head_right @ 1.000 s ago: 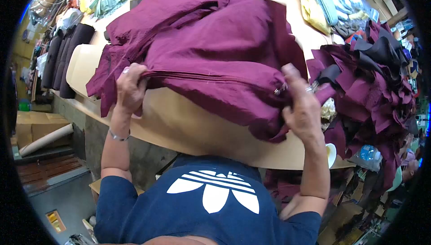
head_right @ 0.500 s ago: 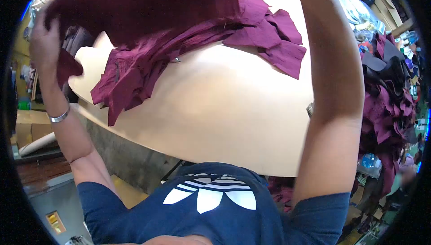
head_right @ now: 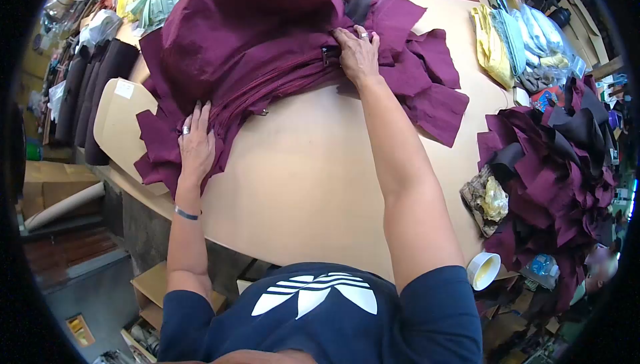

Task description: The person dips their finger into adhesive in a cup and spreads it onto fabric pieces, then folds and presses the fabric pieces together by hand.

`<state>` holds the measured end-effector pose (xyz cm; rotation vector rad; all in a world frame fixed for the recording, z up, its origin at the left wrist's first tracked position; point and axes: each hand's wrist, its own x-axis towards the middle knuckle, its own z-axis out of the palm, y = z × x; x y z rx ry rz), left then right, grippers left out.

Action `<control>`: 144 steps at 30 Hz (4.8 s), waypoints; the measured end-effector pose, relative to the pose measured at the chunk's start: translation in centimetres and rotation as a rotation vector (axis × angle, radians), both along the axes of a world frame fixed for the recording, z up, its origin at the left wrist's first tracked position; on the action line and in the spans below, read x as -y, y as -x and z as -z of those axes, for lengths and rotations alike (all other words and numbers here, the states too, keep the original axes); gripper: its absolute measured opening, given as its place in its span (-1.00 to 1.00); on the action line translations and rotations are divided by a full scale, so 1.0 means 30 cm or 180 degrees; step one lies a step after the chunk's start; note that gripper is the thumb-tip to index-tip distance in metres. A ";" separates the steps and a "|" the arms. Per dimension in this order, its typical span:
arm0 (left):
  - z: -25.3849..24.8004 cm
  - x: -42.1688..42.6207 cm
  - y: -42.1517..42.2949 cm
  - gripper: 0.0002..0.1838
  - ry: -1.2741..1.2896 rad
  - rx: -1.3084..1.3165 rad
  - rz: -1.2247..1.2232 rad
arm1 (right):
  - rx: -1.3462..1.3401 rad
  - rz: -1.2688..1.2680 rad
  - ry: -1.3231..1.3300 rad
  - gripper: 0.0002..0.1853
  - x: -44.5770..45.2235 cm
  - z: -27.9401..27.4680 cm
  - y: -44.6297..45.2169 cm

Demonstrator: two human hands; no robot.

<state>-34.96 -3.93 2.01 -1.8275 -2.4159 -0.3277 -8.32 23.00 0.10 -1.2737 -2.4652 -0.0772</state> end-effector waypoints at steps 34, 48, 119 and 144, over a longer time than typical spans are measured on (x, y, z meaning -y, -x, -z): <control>-0.051 -0.330 -0.138 -0.51 -0.1193 -0.0497 0.0856 | -0.1049 0.0556 0.0010 -0.88 1.045 -0.295 -0.962; 0.098 0.206 -1.020 -0.52 0.0082 0.0579 0.1363 | 0.0474 0.2404 -0.1893 -0.64 0.418 -0.877 -2.078; -0.005 0.488 -0.435 -0.64 0.0322 0.3742 0.0315 | -0.2236 -0.1240 0.0880 -0.82 1.051 -0.260 -0.524; -0.139 0.315 -1.102 -0.92 -0.0421 0.1776 0.3040 | -0.3846 -0.0594 0.4998 -0.20 1.221 -0.184 -0.825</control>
